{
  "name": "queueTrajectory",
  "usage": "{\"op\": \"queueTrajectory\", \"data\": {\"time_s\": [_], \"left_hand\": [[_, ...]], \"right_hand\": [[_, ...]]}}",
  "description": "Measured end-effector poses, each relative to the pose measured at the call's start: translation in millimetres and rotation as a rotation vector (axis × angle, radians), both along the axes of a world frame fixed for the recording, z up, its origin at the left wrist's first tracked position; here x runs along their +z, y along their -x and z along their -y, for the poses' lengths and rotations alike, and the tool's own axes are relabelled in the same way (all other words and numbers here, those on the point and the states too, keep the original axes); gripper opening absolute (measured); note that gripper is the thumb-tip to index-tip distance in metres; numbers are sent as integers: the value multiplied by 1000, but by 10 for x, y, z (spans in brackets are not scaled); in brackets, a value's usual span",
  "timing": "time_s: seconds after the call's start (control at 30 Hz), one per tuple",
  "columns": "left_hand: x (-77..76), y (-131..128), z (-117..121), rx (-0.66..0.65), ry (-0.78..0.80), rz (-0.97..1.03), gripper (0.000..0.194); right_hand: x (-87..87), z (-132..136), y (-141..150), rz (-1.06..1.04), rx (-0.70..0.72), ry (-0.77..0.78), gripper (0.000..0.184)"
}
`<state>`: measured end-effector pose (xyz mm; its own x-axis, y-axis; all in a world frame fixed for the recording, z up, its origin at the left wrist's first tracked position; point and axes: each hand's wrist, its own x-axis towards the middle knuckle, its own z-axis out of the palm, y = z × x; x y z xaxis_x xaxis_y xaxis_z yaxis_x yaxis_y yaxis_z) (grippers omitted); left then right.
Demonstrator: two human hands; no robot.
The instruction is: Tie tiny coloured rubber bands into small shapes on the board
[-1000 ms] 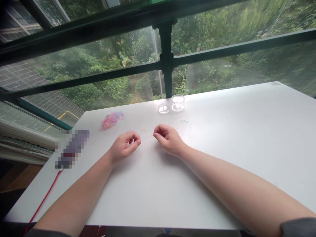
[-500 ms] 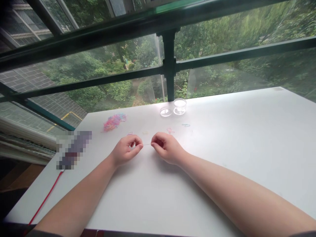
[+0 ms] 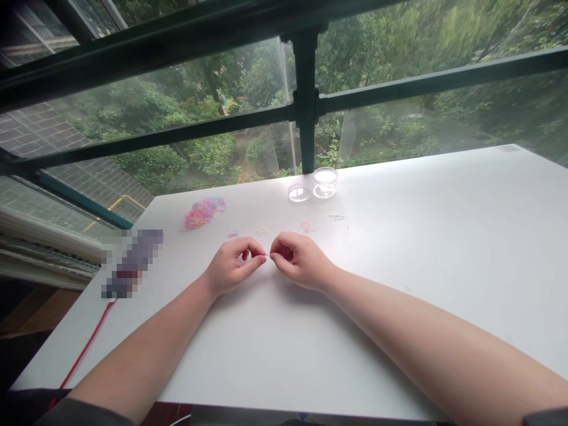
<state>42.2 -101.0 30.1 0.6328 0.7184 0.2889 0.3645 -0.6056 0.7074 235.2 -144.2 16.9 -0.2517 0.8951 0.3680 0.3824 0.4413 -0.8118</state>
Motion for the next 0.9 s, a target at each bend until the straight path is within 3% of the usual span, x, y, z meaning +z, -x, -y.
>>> {"op": "queueTrajectory", "data": {"time_s": [0.27,0.63,0.9], "left_hand": [[1,51,-52,-19,-56,-29,10],[-26,248,-273,160,-33,-27,12],[21,46,-15,-49,-17,-75,12]], "right_hand": [[-2,2,-26,49,36,-26,9],[18,12,-46,64,74,-13,12],[-9,11,-14,37,69,15,11]]}}
